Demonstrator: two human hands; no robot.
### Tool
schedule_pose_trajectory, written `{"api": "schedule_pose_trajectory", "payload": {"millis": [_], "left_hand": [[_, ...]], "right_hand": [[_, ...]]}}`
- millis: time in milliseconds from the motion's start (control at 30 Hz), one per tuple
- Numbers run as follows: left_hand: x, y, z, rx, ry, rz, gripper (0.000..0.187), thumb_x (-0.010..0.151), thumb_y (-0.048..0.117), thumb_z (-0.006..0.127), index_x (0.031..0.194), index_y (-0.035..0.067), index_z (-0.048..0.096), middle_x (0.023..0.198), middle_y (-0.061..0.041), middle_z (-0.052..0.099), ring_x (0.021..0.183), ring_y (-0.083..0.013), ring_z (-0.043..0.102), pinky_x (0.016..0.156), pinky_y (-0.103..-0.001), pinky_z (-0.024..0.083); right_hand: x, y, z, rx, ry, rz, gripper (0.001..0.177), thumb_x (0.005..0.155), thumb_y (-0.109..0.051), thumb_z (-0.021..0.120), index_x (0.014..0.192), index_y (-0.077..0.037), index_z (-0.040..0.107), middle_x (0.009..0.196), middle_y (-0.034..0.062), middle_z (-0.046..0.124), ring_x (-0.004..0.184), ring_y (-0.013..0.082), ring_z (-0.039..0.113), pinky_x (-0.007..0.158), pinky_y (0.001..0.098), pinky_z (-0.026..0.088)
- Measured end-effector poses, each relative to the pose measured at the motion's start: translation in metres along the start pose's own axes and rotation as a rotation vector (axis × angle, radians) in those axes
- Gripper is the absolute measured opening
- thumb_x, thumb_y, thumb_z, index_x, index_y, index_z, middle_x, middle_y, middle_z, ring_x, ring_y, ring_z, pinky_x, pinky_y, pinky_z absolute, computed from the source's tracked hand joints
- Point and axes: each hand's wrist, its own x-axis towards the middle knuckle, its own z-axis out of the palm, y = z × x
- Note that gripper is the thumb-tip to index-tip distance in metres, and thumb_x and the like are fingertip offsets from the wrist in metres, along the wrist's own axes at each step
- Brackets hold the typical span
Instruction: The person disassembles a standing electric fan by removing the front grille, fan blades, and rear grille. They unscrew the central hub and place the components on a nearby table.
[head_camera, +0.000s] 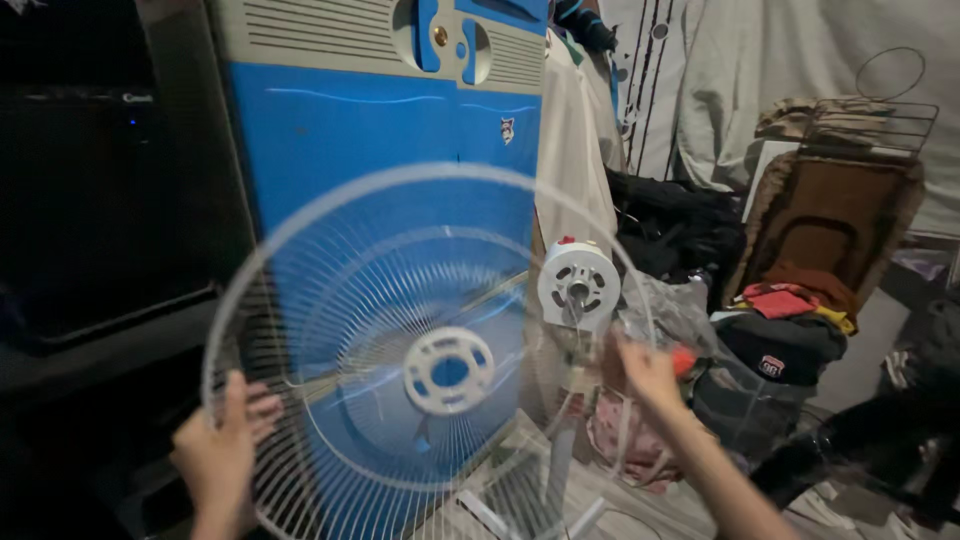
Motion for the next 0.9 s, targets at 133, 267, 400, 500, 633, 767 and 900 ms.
{"api": "schedule_pose_trajectory", "payload": {"millis": [133,267,400,500,633,767,900], "left_hand": [[0.026,0.032,0.0,-0.078,0.004,0.044,0.048,0.11,0.037,0.054,0.107,-0.009,0.068,0.092,-0.02,0.075,0.08,-0.0254,0.076,0.068,-0.032,0.063],[0.048,0.081,0.01,-0.123,-0.031,0.063,0.049,0.11,0.04,0.054,0.105,-0.007,0.069,0.09,-0.019,0.075,0.076,-0.0228,0.076,0.065,-0.03,0.061],[0.063,0.13,0.033,-0.096,-0.033,0.309,0.045,0.11,0.037,0.058,0.102,-0.006,0.068,0.085,-0.017,0.075,0.07,-0.0212,0.075,0.058,-0.032,0.059],[0.065,0.163,0.055,-0.077,0.035,0.51,0.043,0.111,0.035,0.061,0.097,-0.005,0.067,0.083,-0.015,0.075,0.068,-0.0201,0.075,0.058,-0.031,0.062],[0.059,0.197,0.072,-0.013,0.088,0.722,0.04,0.11,0.037,0.066,0.097,-0.001,0.064,0.08,-0.012,0.075,0.07,-0.018,0.077,0.06,-0.031,0.062],[0.052,0.194,0.075,-0.012,-0.027,0.771,0.046,0.111,0.046,0.065,0.098,0.001,0.066,0.082,-0.01,0.076,0.074,-0.018,0.079,0.065,-0.029,0.064],[0.042,0.157,0.078,-0.114,-0.168,0.487,0.061,0.105,0.062,0.053,0.109,0.002,0.067,0.091,-0.009,0.077,0.082,-0.0162,0.079,0.071,-0.028,0.065]], "right_hand": [[0.048,-0.117,-0.002,0.131,-0.086,-0.047,0.045,0.099,-0.04,0.063,0.079,-0.001,0.073,0.071,0.0119,0.074,0.061,0.0185,0.075,0.054,0.0315,0.06],[0.061,-0.227,-0.01,0.062,-0.038,-0.103,0.044,0.1,-0.038,0.064,0.087,0.003,0.074,0.075,0.0143,0.075,0.065,0.0223,0.076,0.056,0.0336,0.063],[0.059,-0.287,-0.028,0.191,-0.072,-0.284,0.043,0.106,-0.031,0.068,0.095,0.011,0.069,0.08,0.0141,0.066,0.063,0.0204,0.063,0.051,0.034,0.048],[0.056,-0.307,-0.05,0.14,0.082,-0.187,0.044,0.102,-0.037,0.067,0.092,0.006,0.07,0.077,0.0163,0.073,0.066,0.0256,0.075,0.057,0.0351,0.062],[0.038,-0.318,-0.081,0.135,0.23,-0.274,0.047,0.103,-0.038,0.066,0.092,0.007,0.069,0.077,0.0166,0.073,0.065,0.0258,0.076,0.058,0.0374,0.064],[0.011,-0.307,-0.102,0.223,0.201,-0.451,0.035,0.107,-0.036,0.066,0.102,-0.001,0.068,0.08,0.0099,0.071,0.067,0.0216,0.074,0.057,0.0372,0.066],[-0.002,-0.285,-0.117,0.15,0.243,-0.343,0.044,0.109,-0.037,0.068,0.091,0.003,0.07,0.076,0.0122,0.072,0.068,0.0222,0.076,0.059,0.0364,0.066]]}}
